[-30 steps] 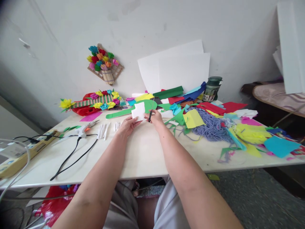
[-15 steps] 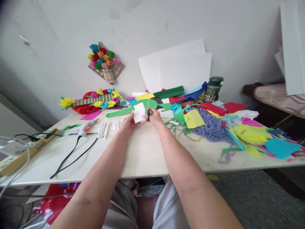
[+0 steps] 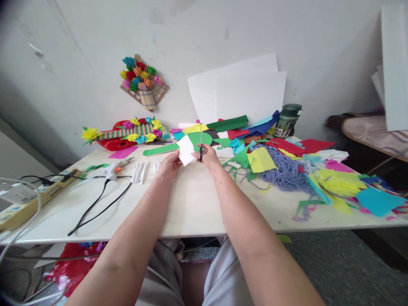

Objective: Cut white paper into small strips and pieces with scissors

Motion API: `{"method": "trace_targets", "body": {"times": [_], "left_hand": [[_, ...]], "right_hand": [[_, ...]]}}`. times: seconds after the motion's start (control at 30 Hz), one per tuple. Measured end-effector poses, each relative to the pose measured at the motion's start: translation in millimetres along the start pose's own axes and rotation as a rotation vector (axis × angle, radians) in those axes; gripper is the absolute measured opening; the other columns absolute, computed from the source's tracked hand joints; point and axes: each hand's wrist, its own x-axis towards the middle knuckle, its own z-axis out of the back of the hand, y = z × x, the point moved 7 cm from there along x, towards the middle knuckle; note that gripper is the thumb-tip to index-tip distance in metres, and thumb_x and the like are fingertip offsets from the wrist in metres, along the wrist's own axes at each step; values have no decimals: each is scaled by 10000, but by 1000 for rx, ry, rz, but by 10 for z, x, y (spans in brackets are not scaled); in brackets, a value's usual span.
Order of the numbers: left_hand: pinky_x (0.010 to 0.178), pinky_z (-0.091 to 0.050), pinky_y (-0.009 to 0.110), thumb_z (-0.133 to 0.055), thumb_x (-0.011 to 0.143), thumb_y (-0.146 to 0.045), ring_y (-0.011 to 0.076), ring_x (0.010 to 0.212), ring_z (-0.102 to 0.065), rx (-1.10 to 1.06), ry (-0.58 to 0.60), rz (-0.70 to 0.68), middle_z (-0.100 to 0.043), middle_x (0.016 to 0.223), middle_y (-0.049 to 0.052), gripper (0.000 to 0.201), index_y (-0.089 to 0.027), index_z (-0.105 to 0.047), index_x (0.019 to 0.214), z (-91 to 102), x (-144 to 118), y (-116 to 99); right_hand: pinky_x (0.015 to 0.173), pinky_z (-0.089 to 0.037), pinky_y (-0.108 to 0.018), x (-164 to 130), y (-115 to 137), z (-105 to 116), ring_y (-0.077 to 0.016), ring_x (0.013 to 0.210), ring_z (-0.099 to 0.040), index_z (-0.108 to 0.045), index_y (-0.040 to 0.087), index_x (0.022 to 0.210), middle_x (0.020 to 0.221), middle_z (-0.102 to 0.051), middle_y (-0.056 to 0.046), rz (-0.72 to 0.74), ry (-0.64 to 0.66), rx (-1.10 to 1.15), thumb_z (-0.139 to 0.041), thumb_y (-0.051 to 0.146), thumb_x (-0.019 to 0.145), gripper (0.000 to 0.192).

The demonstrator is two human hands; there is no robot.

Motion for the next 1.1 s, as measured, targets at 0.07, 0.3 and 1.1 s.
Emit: {"method": "trace_targets", "body": {"times": [0.07, 0.3, 1.1], "left_hand": [[566, -452, 228, -754, 578, -363, 107, 569, -576, 17, 12, 2, -614, 633, 11, 326, -133, -604, 754, -16, -3, 2], [594, -489, 239, -753, 601, -314, 117, 604, -610, 112, 156, 36, -662, 741, 45, 345, -121, -641, 865, -148, -67, 44], [424, -381, 141, -682, 692, -309, 83, 567, -612, 75, -6, -69, -652, 807, 37, 295, -152, -618, 932, -15, -41, -78]], "right_hand": [[422, -420, -193, 2, 6, 10, -57, 417, -489, -544, 167, 966, 593, -588, 51, 0, -17, 1, -768, 207, 562, 464], [460, -451, -198, 13, 32, 24, -61, 437, -496, -539, 170, 938, 568, -575, 68, 65, -36, 34, -784, 216, 523, 484], [317, -327, -156, -108, -72, -122, -89, 399, -554, -536, 155, 801, 551, -596, 7, -83, 304, -291, -598, 470, 745, 325]]}}
